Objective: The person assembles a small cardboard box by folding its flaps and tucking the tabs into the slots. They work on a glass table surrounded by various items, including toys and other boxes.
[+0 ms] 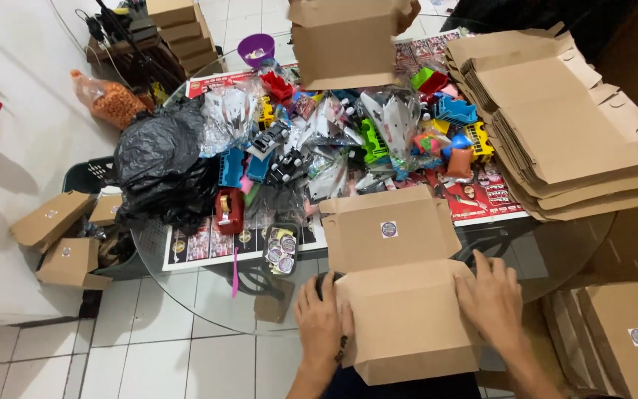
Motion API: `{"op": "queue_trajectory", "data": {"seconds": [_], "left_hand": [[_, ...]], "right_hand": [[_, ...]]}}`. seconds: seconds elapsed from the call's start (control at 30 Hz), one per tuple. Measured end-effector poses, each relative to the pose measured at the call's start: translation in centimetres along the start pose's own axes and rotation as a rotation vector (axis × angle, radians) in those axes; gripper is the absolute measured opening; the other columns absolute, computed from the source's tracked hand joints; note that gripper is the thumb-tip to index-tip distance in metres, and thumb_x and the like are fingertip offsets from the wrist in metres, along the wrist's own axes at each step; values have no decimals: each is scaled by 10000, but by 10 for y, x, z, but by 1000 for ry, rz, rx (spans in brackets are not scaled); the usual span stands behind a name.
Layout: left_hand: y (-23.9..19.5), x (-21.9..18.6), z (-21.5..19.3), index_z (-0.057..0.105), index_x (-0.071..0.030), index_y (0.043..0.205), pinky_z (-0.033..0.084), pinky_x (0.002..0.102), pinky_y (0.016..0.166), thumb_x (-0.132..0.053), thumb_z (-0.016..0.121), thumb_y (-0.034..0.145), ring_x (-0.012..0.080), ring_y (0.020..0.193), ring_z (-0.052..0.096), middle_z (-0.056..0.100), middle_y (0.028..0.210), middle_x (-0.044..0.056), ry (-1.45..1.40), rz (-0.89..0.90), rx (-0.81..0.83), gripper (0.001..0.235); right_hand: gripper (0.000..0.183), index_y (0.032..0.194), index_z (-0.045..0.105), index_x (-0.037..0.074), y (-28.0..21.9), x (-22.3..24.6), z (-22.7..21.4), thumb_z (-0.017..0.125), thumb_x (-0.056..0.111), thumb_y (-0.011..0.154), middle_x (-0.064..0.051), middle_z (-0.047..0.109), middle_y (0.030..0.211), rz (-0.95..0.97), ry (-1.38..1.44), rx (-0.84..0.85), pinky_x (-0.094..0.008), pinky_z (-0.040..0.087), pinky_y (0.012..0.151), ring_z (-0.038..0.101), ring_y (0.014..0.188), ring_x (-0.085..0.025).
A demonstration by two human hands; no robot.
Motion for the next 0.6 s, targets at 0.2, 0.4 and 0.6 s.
{"op": "queue_trajectory", "data": {"seconds": [0.2, 0.4, 0.6], "left_hand": [[-4, -15, -4, 569, -192, 1366, 420, 516, 971, -387, 589, 862, 405, 1204, 530, 555, 1369, 232, 201, 74, -73, 541], [-4, -21, -8, 593, -208, 1367, 444, 547, 971, -402, 546, 903, 395, 1240, 553, 581, 1389, 213, 270, 83, -80, 505], [-1, -23, -15, 608, -210, 1348, 451, 560, 988, -413, 546, 907, 374, 1228, 582, 607, 1365, 211, 317, 113, -59, 489]], "right_hand": [[711, 1531, 457, 147, 1, 12, -9, 573, 473, 910, -216, 547, 1273, 60, 281, 136, -558, 504, 944, 612, 1119, -467], [570, 1468, 561, 146, 8, 2, -18, 574, 322, 926, -113, 620, 1074, 61, 412, 55, -496, 491, 893, 660, 843, -296], [410, 1352, 655, 82, 34, -22, -28, 506, 109, 971, -168, 704, 1174, -33, 451, -23, -519, 504, 905, 658, 1063, -376]]}}
Point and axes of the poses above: each hand's wrist, its own y-axis towards the middle knuckle, its own z-axis out of the palm, x = y × z, the point moved 1 cm from there along y, towards the middle knuckle
